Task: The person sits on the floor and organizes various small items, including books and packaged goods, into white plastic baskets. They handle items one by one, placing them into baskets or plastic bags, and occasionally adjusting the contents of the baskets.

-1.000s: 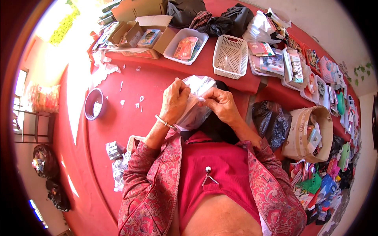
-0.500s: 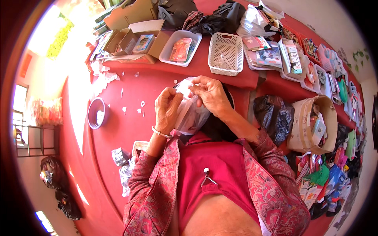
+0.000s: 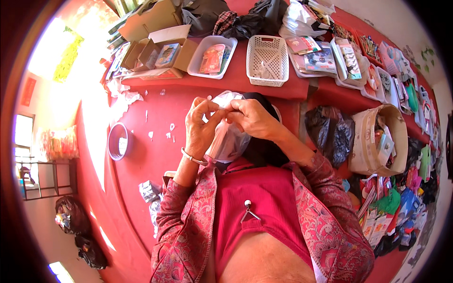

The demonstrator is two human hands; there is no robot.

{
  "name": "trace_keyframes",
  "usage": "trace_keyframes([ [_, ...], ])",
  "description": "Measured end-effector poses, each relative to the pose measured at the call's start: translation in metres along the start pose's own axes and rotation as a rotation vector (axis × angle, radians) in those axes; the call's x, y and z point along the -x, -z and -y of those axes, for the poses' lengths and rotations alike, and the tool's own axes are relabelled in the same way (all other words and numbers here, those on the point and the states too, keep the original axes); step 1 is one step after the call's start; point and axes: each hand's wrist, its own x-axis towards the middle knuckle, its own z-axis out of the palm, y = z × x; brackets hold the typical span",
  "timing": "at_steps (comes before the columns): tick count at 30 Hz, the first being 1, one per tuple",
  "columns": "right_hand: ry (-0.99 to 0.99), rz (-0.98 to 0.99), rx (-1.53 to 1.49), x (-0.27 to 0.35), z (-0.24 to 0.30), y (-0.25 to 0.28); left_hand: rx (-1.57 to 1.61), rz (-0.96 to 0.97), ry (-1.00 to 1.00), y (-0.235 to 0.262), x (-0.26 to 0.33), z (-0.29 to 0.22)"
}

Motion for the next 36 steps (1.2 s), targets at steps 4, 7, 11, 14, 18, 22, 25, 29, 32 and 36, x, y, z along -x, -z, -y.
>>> trace_keyframes([
  [4, -0.083, 0.008, -0.123, 0.004, -0.001, -0.001, 0.119, 0.056, 0.075, 0.001, -0.007, -0.003],
  [7, -0.051, -0.062, -0.043, 0.004, 0.001, -0.005, 0.146, 0.071, 0.106, 0.001, -0.008, 0.004],
  [11, -0.062, -0.055, -0.016, 0.004, 0.002, -0.004, 0.137, 0.128, 0.224, 0.009, -0.002, -0.003],
  [14, -0.052, -0.014, -0.057, 0.004, -0.002, -0.002, -0.006, 0.171, 0.134, 0.010, 0.015, 0.008],
  [18, -0.033, -0.008, -0.043, 0.002, -0.003, -0.001, 0.000, 0.093, 0.119, 0.007, 0.018, 0.008],
  [22, 0.051, -0.082, 0.085, -0.001, -0.014, -0.002, -0.140, 0.083, 0.099, 0.003, 0.023, 0.007],
  [25, 0.043, -0.132, -0.100, 0.001, -0.008, -0.010, 0.147, 0.162, 0.334, 0.004, 0.026, 0.018],
  [29, -0.026, -0.124, -0.187, 0.001, -0.011, -0.012, 0.279, 0.171, 0.362, 0.002, 0.026, 0.027],
  [32, -0.030, -0.158, -0.181, -0.001, -0.011, -0.014, 0.239, 0.138, 0.346, 0.001, 0.022, 0.018],
  [36, -0.063, -0.223, -0.329, 0.000, -0.003, -0.020, 0.164, 0.112, 0.342, 0.003, 0.023, 0.021],
])
